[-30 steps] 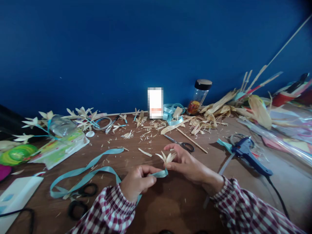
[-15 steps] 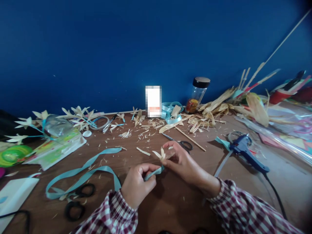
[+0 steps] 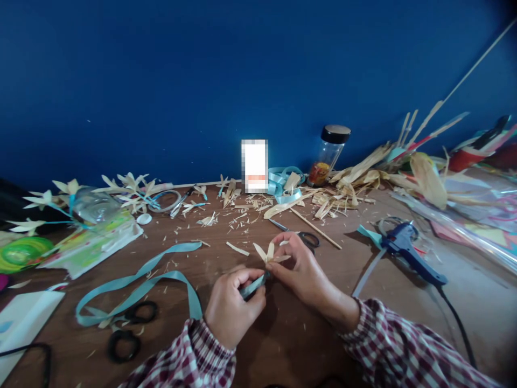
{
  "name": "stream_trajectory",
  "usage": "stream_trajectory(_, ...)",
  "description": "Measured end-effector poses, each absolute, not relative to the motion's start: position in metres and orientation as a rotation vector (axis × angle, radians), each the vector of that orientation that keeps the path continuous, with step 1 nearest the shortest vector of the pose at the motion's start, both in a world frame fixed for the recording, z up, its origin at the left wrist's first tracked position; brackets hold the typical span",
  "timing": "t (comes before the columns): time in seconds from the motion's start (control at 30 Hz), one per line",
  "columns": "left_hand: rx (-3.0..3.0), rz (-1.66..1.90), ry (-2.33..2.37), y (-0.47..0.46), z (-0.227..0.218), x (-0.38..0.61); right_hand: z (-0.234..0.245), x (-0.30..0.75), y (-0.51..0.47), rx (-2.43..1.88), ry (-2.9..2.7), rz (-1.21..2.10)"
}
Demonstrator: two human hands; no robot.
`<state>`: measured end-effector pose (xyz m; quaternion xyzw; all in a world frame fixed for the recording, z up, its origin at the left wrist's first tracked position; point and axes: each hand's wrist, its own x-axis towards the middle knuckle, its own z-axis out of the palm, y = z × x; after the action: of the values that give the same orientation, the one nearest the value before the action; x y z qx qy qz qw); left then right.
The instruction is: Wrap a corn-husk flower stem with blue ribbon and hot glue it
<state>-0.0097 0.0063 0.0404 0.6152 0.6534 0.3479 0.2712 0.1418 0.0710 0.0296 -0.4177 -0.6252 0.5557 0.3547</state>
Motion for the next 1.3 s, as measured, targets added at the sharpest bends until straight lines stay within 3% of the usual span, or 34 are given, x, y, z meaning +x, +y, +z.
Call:
stream_trajectory(0.5, 1.651, 1.003, 2.17, 0.013, 0.035, 0.01, 0.023, 0.119, 0.058, -1.1, -1.22, 1.407)
stream_trajectory(1.3, 0.569, 1.113, 1.258, 0.017, 0.034, -0.022, 0.037, 0.13, 0.066, -0.81, -0.916, 1.936)
